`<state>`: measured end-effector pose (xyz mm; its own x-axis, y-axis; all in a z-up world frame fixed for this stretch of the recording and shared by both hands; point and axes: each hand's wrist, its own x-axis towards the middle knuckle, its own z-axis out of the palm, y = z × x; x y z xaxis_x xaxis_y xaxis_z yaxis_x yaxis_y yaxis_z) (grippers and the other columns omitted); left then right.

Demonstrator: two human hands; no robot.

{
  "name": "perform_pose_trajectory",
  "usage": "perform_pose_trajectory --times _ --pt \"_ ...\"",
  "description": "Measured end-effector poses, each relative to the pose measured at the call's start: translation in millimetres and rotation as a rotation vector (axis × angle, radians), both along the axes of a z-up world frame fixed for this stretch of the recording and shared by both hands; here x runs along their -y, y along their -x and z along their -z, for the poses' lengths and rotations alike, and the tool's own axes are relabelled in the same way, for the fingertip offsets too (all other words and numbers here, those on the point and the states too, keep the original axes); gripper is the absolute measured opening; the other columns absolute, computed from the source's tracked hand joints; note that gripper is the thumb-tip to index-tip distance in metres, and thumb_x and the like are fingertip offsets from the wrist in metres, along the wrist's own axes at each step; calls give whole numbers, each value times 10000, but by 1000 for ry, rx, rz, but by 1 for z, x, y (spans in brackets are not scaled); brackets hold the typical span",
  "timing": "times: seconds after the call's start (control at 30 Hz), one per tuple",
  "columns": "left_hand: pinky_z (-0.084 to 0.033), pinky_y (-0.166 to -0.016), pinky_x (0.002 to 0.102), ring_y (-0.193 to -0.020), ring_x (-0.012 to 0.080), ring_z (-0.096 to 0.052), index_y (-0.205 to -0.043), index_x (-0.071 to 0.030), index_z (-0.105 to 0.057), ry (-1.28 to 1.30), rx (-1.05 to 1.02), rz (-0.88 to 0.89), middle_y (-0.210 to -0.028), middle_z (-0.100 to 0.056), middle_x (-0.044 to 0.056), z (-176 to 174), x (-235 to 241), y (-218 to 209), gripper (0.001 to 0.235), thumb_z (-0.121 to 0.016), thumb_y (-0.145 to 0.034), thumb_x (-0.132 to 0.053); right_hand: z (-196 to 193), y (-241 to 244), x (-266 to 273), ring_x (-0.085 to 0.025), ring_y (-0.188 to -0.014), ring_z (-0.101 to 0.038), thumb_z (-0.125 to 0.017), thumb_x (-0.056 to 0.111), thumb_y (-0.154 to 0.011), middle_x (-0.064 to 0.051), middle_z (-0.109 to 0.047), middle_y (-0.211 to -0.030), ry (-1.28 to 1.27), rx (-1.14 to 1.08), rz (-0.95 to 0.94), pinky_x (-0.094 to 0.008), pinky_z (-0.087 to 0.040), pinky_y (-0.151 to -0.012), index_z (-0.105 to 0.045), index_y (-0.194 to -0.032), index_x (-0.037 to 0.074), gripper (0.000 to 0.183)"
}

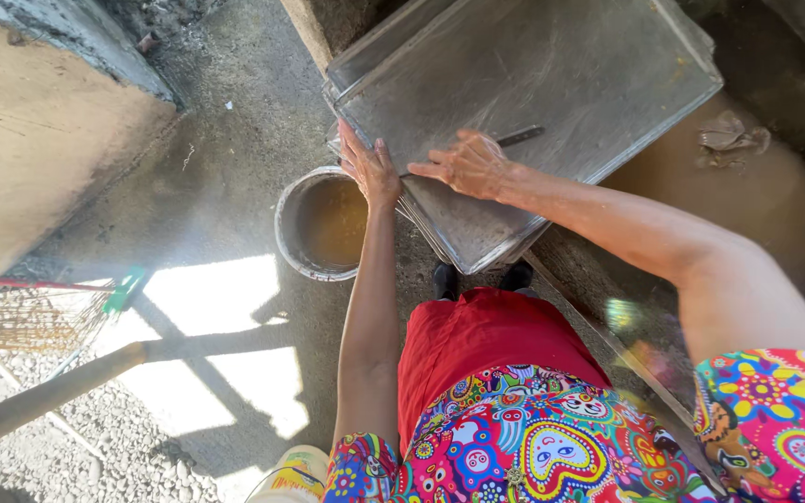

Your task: The person washes a stack of rectangular metal trays in a concrete sink. They scrub the trays with a yellow sponge and rinse them with water from a tap. The person also washes a cloth and uses a pink cup to pour water over the trays. The trays are stacked and handled one by one throughout the process.

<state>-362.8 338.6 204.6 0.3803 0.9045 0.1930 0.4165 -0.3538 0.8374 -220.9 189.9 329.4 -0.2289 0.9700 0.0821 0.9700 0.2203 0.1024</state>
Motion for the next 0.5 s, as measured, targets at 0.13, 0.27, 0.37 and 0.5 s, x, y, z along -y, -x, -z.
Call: perform_pose_trajectory --times 0.13,0.27,0.37,0.5 --pt "-130 -1247 547 -1549 348 -236 -1634 -20 -109 -2 -37 -28 -1690 -220 201 9 -5 -6 782 -565 -1038 -241 -4 -11 18 -186 -664 -691 -531 214 -1009 7 -676 -834 247 -78 -102 -415 -581 -785 -576 -1387 509 481" --pt "-136 -1252 542 -1548 358 -233 -1645 -29 -92 15 -39 -30 -1688 -212 198 17 -2 0 779 -549 -1055 -251 9 0 3 -162 -673 -696 -550 208 -962 23 -693 -933 7 -62 9 -427 -576 -755 -548 -1450 432 538" --pt "-106 -1243 560 -1559 360 -229 -1638 -24 -89 0 -38 -33 -1694 -207 200 14 -4 -5 765 -538 -1066 -263 5 -2 12 -141 -690 -701 -548 153 -938 40 -679 -920 88 -37 -8 -427 -580 -792 -521 -1457 472 610" --pt "-90 -1245 564 -1560 355 -221 -1640 -32 -92 42 -34 -32 -1695 -208 192 11 -3 -8 759 -526 -1067 -275 3 21 16 -166 -716 -707 -561 107 -917 22 -680 -948 155 -91 184 -397 -575 -729 -518 -1494 430 662"
